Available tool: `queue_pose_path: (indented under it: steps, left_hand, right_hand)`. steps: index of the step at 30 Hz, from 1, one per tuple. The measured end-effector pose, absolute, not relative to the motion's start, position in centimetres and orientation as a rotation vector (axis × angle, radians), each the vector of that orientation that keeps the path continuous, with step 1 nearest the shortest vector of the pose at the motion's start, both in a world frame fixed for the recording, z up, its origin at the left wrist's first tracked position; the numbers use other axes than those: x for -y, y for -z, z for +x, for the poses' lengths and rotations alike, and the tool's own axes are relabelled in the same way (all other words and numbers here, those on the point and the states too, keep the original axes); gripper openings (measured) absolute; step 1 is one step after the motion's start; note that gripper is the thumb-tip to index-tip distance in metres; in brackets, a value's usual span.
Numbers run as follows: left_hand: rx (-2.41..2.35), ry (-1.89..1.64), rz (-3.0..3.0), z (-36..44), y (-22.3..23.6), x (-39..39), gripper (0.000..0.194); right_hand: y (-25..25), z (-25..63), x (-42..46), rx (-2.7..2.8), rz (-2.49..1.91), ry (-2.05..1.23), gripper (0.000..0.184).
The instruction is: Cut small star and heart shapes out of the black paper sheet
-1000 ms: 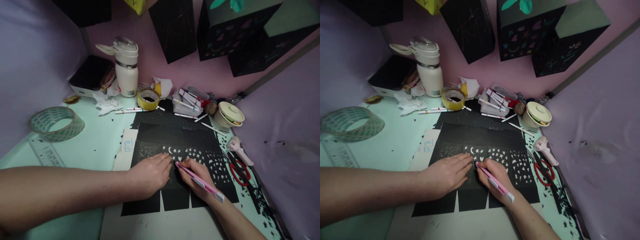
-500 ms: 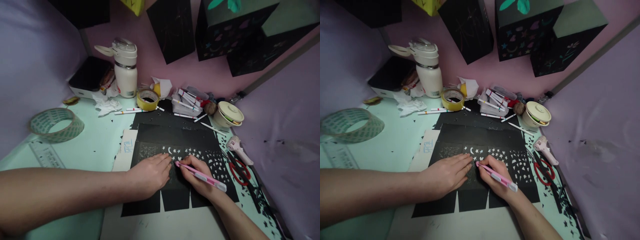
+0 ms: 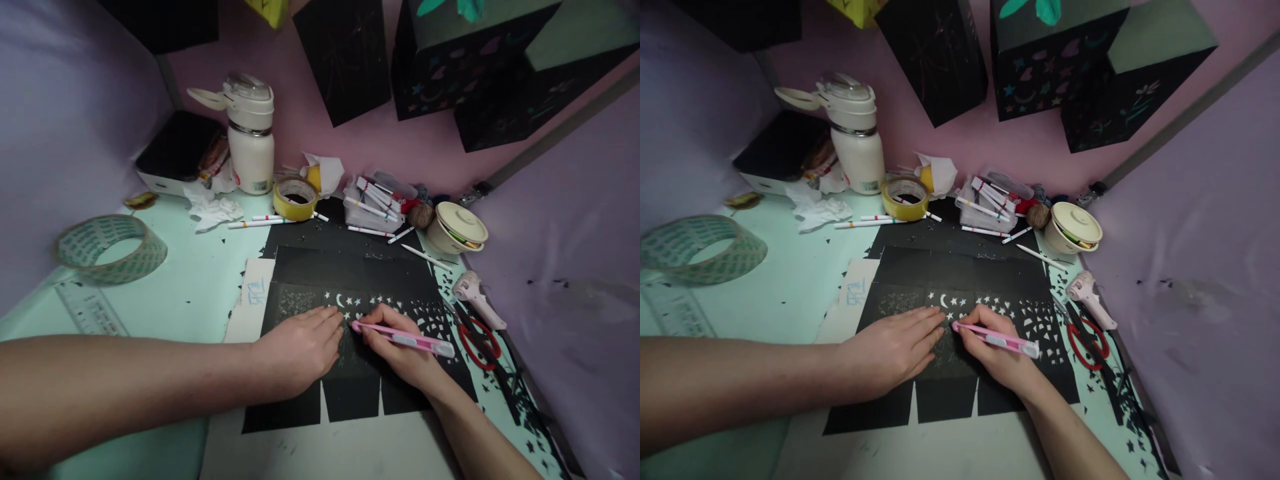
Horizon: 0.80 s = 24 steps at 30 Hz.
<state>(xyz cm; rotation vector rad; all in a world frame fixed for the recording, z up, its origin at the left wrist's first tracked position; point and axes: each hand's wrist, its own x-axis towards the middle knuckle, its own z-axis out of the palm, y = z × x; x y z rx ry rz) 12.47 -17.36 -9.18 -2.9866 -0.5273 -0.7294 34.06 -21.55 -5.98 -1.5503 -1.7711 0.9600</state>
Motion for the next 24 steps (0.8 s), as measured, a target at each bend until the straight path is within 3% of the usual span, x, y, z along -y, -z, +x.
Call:
queue_pose_path:
  steps: [24]
  left_hand:
    - [0.505,0.724,-3.017,12.47,9.07,17.29,0.033]
  right_hand:
    - [5.99,34.31,21.55,1.753,-1.544,-1.011,0.012]
